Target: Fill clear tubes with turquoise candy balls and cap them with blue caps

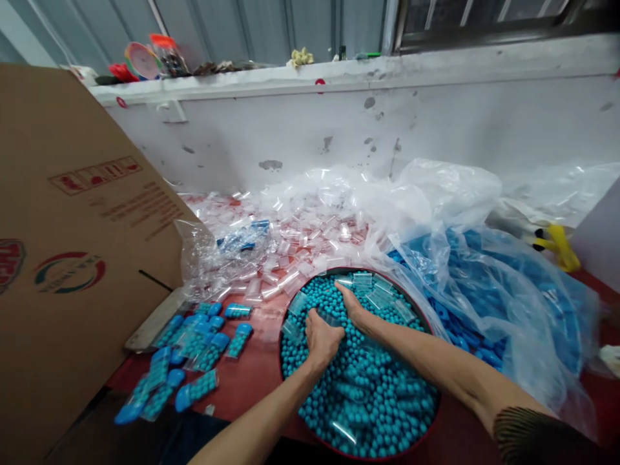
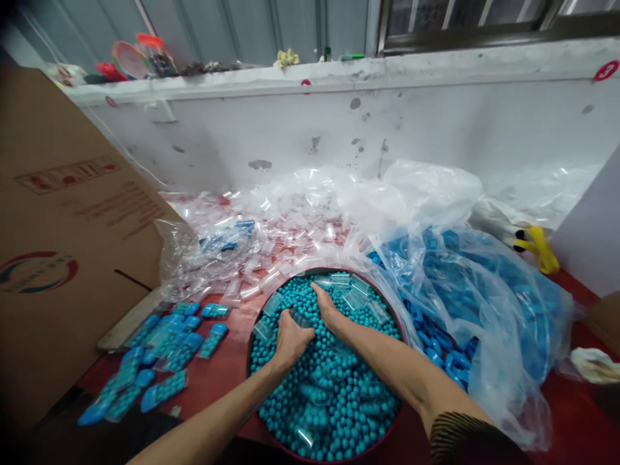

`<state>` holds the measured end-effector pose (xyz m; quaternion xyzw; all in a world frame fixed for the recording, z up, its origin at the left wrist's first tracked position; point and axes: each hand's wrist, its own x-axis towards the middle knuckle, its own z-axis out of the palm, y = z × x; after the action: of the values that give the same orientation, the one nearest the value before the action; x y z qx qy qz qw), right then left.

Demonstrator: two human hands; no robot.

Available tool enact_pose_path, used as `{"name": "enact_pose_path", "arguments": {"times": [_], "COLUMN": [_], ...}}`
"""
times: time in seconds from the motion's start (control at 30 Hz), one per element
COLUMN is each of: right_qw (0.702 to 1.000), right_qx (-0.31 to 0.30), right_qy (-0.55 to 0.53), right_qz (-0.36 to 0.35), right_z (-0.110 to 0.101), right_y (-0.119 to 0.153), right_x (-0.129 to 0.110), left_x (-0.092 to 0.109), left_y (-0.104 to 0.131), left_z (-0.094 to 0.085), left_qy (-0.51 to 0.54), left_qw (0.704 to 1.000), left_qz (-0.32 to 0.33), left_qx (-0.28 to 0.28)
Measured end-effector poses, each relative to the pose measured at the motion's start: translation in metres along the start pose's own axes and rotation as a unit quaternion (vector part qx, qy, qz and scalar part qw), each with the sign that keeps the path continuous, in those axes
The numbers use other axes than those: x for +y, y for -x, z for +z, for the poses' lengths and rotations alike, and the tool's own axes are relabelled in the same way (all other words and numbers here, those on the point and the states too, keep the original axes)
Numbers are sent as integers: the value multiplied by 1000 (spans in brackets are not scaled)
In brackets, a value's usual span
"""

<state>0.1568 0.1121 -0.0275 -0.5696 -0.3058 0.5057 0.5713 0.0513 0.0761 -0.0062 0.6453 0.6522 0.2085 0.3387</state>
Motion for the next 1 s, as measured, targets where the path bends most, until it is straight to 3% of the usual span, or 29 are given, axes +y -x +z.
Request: {"name": "enact_pose_path", "arguments": {"times": [0.17, 0.33, 0.47, 0.6, 0.7, 0.87, 1.0], "right_qw": [996, 974, 980, 977, 978, 982, 979], "right_qx": [11, -37, -18, -81, -89, -64, -58], "right_qy": [47, 124, 135, 177, 181, 177, 193], "right_qz": [-71, -187, -147, -82, -52, 3, -15], "right_z": [-1, -3, -11, -9, -1, 5, 3], "right_y": [20, 39, 20, -15, -27, -15, 8], "right_x": [-13, -13, -13, -16, -14, -14, -18], "left_x": [-12, -19, -20, -19, -20, -23, -24], "left_y": [-8, -10, -7, -3, -1, -2, -2], "left_z": [19, 21, 18, 14, 13, 14, 14], "left_qy": [130, 258, 256, 227, 214, 244, 246], "left_qw": [989, 958, 961, 967, 969, 958, 956], "left_qz": [67, 120, 93, 93, 93, 119, 125], "left_qx": [29, -27, -36, -73, -77, -96, -99]}}
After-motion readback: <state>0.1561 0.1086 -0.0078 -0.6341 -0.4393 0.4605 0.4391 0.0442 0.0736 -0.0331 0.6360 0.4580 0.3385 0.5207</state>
